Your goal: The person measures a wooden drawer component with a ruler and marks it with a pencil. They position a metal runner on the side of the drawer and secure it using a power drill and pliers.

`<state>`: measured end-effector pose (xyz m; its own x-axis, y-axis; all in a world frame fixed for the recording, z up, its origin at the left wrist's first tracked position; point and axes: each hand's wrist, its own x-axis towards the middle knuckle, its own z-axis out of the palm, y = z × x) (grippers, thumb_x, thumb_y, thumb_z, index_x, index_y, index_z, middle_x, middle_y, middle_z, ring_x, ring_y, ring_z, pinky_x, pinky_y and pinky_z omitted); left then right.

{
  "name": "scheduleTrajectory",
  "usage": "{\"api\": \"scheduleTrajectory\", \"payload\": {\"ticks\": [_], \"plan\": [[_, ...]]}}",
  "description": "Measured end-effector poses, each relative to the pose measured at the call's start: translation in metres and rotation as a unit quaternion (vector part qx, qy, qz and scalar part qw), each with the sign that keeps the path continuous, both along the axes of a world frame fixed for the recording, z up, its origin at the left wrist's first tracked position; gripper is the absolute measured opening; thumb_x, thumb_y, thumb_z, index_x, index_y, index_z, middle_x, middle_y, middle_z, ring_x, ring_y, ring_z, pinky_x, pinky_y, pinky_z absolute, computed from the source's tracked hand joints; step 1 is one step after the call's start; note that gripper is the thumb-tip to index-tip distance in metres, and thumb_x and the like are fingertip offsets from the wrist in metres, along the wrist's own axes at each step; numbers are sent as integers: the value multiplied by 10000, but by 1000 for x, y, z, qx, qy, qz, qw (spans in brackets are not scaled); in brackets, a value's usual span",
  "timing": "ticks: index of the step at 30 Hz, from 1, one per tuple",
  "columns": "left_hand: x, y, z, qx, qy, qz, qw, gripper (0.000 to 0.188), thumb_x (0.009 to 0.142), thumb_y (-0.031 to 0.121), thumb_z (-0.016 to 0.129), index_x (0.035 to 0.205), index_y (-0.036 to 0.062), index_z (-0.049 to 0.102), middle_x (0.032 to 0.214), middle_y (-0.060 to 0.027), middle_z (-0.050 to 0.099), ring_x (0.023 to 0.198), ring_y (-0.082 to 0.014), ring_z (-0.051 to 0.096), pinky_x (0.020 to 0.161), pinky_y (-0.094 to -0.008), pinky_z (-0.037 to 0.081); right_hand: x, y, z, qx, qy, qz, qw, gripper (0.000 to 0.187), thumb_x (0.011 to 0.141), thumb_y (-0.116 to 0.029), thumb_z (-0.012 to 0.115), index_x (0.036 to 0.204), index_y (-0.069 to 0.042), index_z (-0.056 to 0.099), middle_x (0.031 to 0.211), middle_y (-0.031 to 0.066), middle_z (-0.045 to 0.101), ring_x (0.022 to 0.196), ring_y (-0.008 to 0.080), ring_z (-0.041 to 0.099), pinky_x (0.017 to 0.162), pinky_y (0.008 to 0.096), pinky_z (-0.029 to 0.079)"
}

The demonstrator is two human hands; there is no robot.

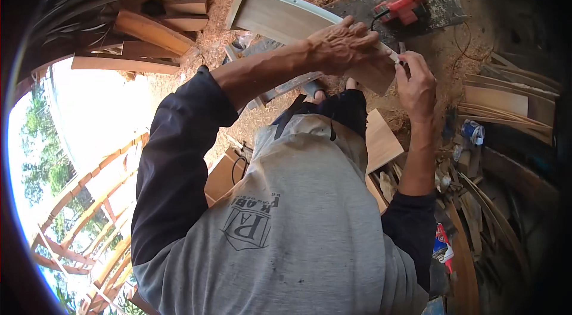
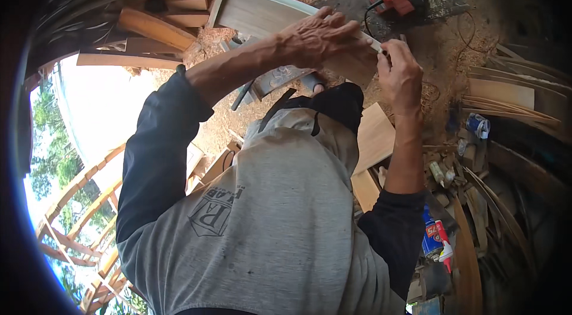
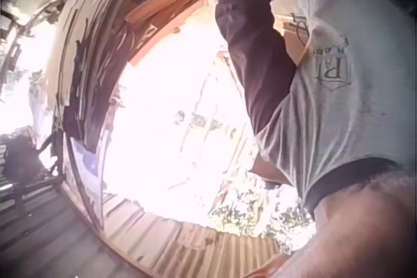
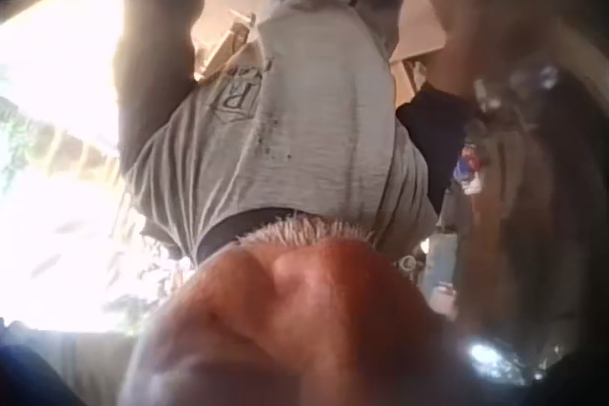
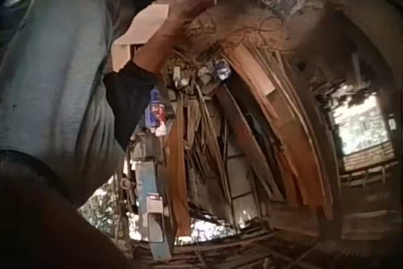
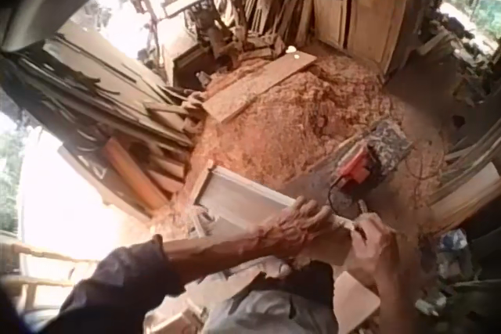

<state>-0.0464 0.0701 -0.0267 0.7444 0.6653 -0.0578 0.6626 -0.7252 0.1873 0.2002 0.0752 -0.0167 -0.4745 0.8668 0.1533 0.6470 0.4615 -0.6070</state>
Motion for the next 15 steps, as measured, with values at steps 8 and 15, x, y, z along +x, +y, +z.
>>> {"api": "scheduleTrajectory", "payload": {"ticks": [8, 15], "plan": [[-38, -10, -5, -30, -12, -63, 997, 1321, 372, 193, 955, 1555, 303, 379, 1535, -114, 436, 1399, -349, 419, 1214, -534, 291, -15, -32, -11, -92, 92, -4, 991, 168, 853, -75, 726, 946, -20, 598, 963, 170, 618, 852, 392, 660, 728, 457, 537], [-23, -25, 26, -98, 13, -66, 993, 1219, 527, 245, 924, 1587, 288, 324, 1546, -159, 416, 1443, -366, 372, 1241, -585, 182, -9, -61, -19, -130, 107, -11, 986, 295, 843, -210, 765, 1013, -12, 628, 987, 172, 633, 943, 381, 660, 820, 446, 541]]}}
